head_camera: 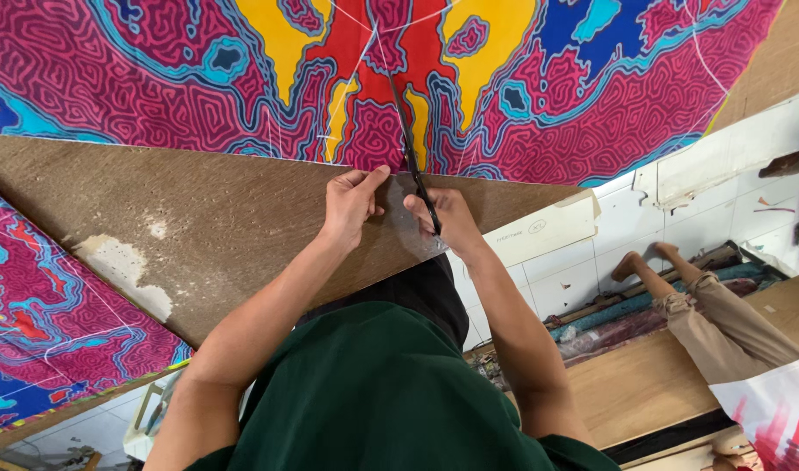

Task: The person cuts a colorful patterned fabric on a wooden table using scissors. They follow white chalk lines to cut out shapes, then fold and stack the cut pieces on the table.

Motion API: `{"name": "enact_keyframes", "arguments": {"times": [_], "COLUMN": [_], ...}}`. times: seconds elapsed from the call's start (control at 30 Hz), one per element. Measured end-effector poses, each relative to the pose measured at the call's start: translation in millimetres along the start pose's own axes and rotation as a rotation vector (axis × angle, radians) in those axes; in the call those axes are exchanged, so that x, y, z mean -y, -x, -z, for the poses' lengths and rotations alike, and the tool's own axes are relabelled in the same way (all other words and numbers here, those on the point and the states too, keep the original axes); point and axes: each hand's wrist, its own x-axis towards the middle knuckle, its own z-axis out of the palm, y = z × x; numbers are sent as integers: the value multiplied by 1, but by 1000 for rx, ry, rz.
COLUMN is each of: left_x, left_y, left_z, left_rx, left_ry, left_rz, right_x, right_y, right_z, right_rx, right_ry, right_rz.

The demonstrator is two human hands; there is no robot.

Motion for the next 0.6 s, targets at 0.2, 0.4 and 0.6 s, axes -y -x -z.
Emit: {"name": "enact_keyframes", "arguments": {"times": [0.2, 0.4, 0.6], "left_x": [0, 5, 7], "left_y": [-1, -4, -6], "left_z": [0, 1, 2], "left_rx": [-2, 6, 9], "left_ry": [1, 10, 7], "left_rz": [-8, -22, -27], "right_x": [12, 25, 35], "right_y": [-6, -20, -25], "right_z": [-5, -9, -14], "right_rx": [3, 2, 4], "right_ry": [12, -23, -79], "right_rz": [43, 6, 34]}}
